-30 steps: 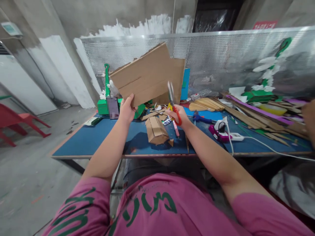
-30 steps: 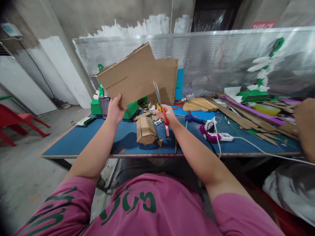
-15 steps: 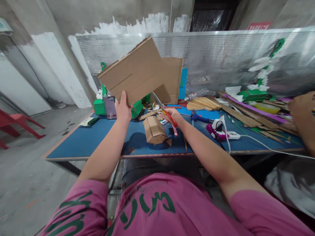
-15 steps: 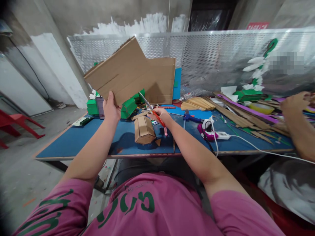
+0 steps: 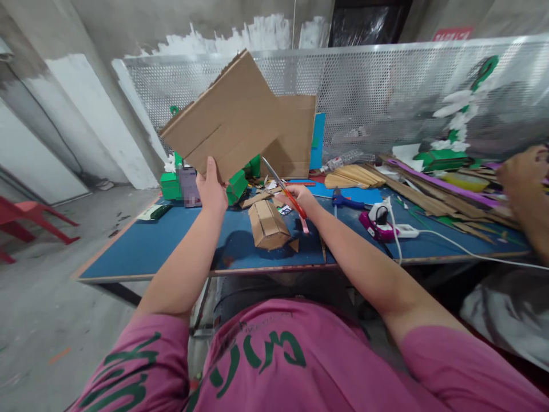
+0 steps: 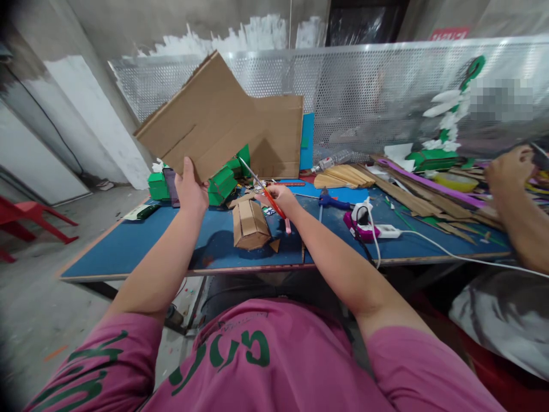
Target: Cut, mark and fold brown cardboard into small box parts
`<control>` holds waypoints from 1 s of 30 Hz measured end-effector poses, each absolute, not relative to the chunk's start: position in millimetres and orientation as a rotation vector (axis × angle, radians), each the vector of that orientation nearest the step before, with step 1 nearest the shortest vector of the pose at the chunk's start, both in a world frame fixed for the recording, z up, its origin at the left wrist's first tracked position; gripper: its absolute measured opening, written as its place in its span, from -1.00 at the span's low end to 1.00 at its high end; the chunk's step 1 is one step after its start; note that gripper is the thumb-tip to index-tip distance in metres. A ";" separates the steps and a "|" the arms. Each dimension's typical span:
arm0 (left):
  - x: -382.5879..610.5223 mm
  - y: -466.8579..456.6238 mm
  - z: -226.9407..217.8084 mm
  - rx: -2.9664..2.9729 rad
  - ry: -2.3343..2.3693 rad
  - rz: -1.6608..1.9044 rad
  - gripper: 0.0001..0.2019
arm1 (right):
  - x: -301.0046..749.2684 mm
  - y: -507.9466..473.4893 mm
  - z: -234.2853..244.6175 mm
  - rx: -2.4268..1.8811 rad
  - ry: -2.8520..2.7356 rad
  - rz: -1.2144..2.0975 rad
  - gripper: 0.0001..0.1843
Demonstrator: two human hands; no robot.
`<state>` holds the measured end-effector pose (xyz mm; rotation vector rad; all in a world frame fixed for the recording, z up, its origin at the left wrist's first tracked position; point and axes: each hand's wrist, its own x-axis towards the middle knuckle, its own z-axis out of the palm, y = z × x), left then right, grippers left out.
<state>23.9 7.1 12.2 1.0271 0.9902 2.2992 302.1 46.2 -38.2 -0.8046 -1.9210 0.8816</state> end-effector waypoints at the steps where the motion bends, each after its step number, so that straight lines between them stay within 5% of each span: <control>1: 23.6 7.4 12.3 1.019 0.984 2.297 -0.36 | 301.6 46.8 -39.0 -0.808 -1.915 0.877 -0.36; 30: 41.1 8.9 0.6 1.114 0.980 2.229 -0.43 | 299.7 40.7 -34.0 -0.786 -1.857 0.880 -0.41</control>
